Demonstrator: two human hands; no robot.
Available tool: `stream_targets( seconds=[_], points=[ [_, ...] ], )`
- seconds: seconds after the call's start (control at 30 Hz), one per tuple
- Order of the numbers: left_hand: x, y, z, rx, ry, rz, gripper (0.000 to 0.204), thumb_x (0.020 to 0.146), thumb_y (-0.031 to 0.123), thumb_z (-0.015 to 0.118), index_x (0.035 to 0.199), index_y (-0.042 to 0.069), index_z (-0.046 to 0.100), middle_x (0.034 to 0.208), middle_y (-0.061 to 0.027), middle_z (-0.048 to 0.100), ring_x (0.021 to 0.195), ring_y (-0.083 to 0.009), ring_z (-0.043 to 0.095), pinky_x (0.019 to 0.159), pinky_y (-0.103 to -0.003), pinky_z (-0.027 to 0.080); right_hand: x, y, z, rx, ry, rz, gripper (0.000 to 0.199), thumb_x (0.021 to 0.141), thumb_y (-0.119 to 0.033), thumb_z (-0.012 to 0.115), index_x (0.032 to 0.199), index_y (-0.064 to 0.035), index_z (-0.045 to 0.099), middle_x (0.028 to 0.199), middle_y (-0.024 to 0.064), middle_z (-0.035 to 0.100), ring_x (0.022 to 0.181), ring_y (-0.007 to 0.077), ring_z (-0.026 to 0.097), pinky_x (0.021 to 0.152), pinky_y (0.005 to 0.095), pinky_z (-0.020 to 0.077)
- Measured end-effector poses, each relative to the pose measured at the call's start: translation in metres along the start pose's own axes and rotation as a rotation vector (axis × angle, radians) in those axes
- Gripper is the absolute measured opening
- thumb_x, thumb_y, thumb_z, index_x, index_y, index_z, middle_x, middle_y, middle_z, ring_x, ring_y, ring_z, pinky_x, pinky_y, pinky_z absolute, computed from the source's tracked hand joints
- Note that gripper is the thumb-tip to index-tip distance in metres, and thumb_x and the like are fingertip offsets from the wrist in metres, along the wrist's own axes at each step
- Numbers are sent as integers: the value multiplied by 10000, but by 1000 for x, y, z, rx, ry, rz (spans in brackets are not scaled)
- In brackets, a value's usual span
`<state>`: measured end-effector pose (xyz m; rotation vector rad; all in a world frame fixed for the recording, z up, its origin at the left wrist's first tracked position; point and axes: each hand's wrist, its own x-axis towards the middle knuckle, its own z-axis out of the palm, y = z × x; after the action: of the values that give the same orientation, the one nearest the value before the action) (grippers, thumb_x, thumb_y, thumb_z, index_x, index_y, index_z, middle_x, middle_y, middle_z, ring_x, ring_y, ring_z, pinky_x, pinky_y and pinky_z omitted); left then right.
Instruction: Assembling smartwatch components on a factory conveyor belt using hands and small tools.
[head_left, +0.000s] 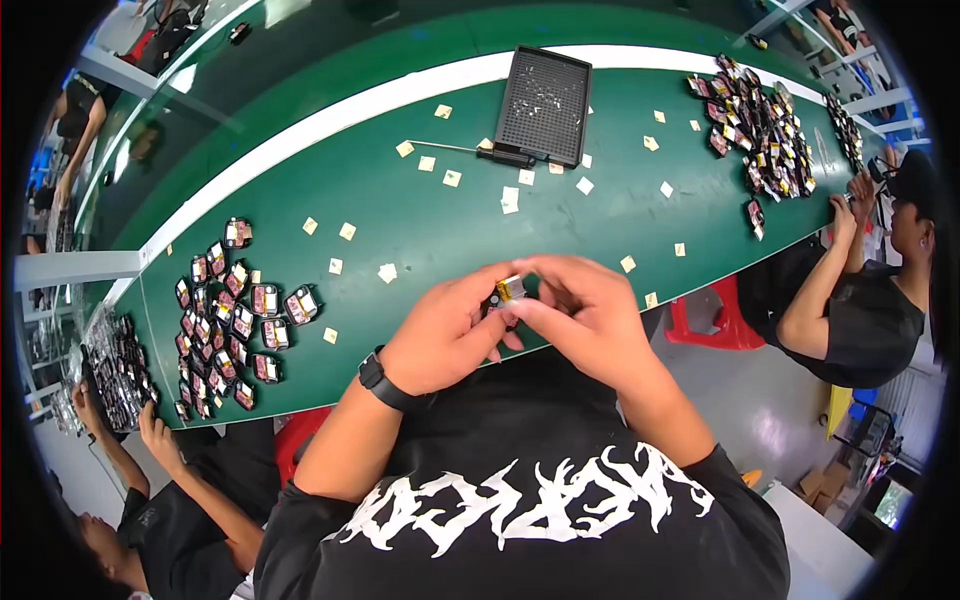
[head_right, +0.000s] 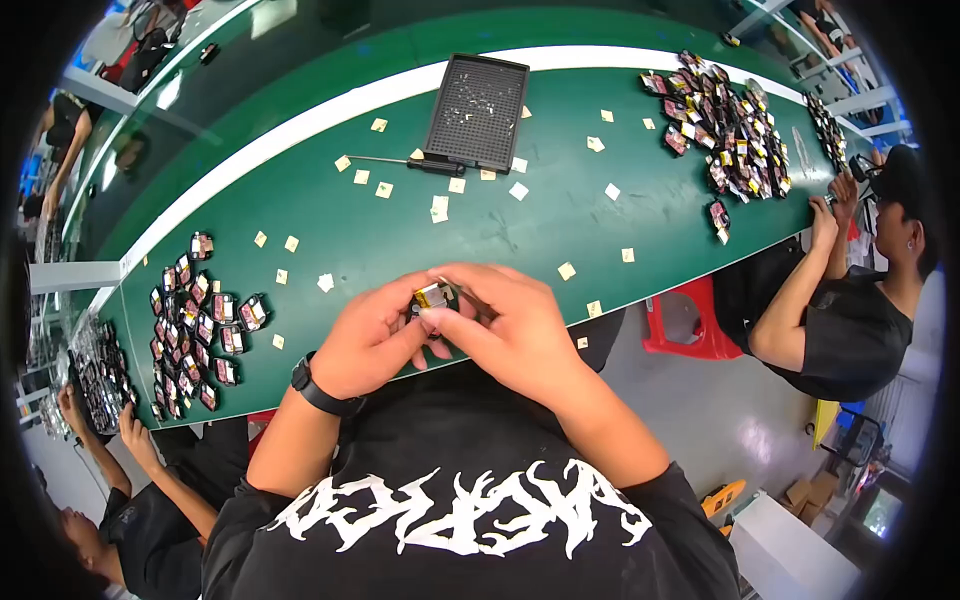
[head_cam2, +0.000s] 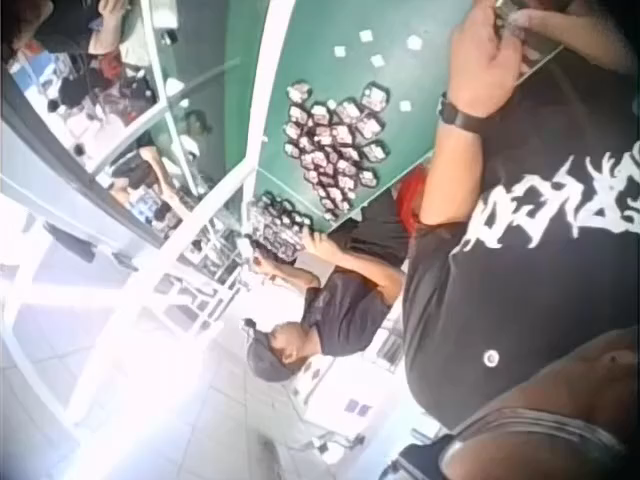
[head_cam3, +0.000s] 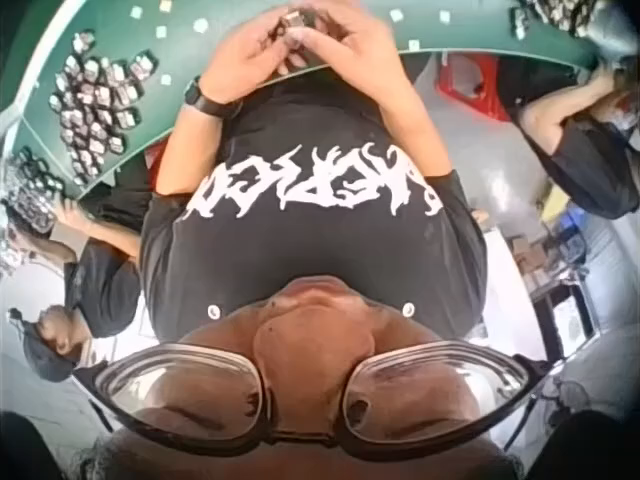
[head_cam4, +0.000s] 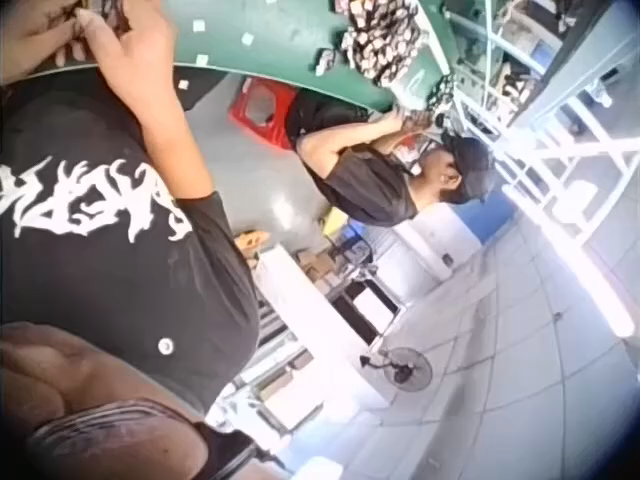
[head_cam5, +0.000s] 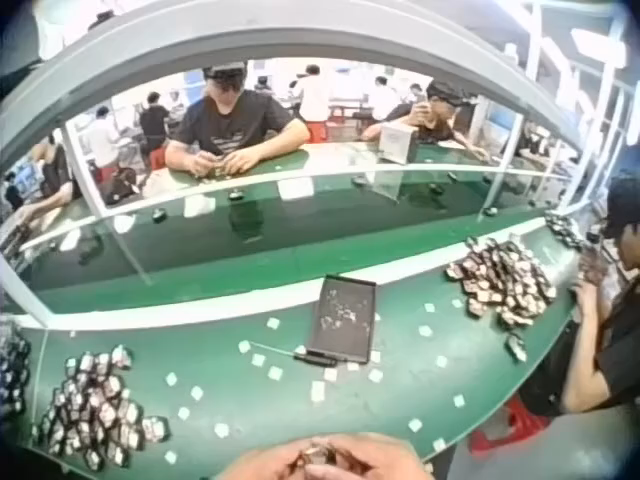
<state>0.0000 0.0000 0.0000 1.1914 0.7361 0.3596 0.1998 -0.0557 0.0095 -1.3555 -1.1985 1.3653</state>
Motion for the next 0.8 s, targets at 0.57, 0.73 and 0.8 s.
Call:
stream_targets(
  seconds=[0.57, 0.73, 0.8],
  points=[
    [-2, -22, -2, -9, 84, 52, 370, 1031, -23, 522, 1401, -33, 506, 1166, -52, 613, 1055, -97, 588, 934, -261, 492, -7, -5, -3, -304, 1, -95, 161, 880, -40, 773, 1027, 7, 726, 870, 36, 666, 646, 34, 492, 542, 232, 379],
    [-3, -21, -2, -11, 66, 82, 350, 1032, -4, 523, 1381, -37, 531, 1173, -55, 622, 1063, -106, 602, 935, -265, 499, -10, -4, -2, -312, 39, -61, 142, 904, -57, 760, 1010, 21, 708, 829, 48, 693, 628, 36, 519, 547, 234, 406],
    [-4, -22, -2, -17, 65, 102, 342, 1032, 3, 521, 1371, -40, 541, 1171, -57, 633, 1058, -110, 610, 932, -267, 504, -11, -4, -2, -304, 31, 12, 134, 918, -63, 748, 1001, 27, 693, 825, 51, 705, 619, 38, 528, 552, 234, 419]
  ],
)
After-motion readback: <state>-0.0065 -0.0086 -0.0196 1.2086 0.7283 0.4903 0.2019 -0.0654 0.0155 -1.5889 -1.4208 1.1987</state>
